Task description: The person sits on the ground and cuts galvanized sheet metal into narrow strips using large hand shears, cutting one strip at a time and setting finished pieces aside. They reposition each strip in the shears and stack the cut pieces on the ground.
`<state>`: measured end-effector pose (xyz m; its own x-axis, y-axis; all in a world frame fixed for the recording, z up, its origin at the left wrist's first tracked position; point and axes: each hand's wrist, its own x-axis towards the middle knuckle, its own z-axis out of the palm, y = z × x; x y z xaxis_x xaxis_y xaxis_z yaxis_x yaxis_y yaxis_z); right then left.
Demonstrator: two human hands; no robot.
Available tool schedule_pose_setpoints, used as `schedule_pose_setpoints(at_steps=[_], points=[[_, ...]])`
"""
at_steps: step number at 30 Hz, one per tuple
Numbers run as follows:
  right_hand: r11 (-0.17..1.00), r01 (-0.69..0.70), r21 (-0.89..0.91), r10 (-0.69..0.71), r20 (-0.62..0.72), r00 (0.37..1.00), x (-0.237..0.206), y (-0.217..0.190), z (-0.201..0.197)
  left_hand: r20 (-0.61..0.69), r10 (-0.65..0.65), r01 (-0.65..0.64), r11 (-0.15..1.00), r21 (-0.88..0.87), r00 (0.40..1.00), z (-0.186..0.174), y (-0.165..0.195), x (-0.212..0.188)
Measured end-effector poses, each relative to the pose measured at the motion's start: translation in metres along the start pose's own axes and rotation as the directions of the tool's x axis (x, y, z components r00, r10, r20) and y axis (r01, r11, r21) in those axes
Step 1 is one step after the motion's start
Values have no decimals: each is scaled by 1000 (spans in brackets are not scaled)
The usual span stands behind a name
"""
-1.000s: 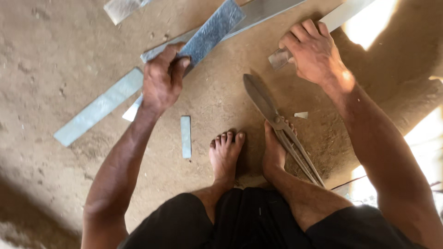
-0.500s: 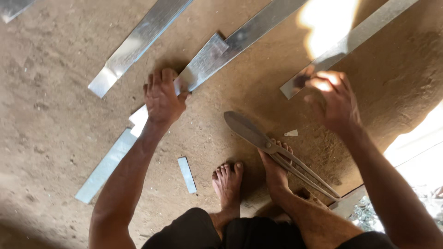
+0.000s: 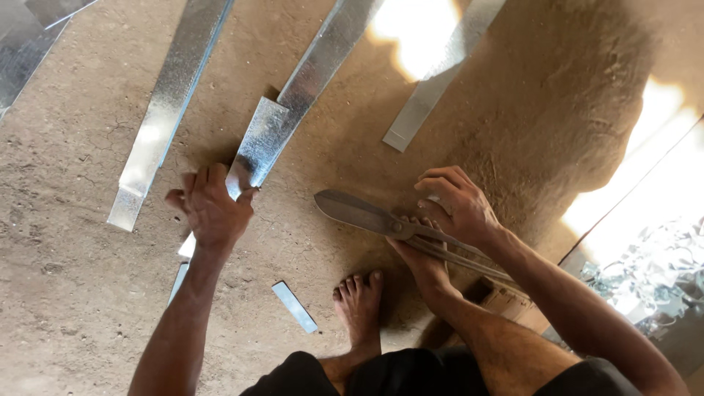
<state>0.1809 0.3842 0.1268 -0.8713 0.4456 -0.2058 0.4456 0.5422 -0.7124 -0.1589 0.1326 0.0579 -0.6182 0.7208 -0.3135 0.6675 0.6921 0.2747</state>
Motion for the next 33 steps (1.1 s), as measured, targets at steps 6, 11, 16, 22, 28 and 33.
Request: schedule_pose_setpoints(at_steps=[6,11,16,22,28,33], points=[[999,9,35,-10,20,1000,-39,-7,6,131,-85,119,953,-278,988,-13,12,-7],[996,94,4,-93,-66,993,-55,9,11,155,106,-1,828,-560,982,-37,53,31],[925,-244,290,289,-121,950,-7,24,15,30,127,-69,703,-708,991,-10,159,120],[506,-655,562,761,66,645,54,22,21,-5,205,-177,835,-521,979,11,238,161],[616,-535,578,719,-136,681,72,2,29,-8,219,-202,883,-425,976,5,240,155],[681,-459,571,646,-173,744,56,28,38,-24,246,-239,905,-353,969,3,230,150]])
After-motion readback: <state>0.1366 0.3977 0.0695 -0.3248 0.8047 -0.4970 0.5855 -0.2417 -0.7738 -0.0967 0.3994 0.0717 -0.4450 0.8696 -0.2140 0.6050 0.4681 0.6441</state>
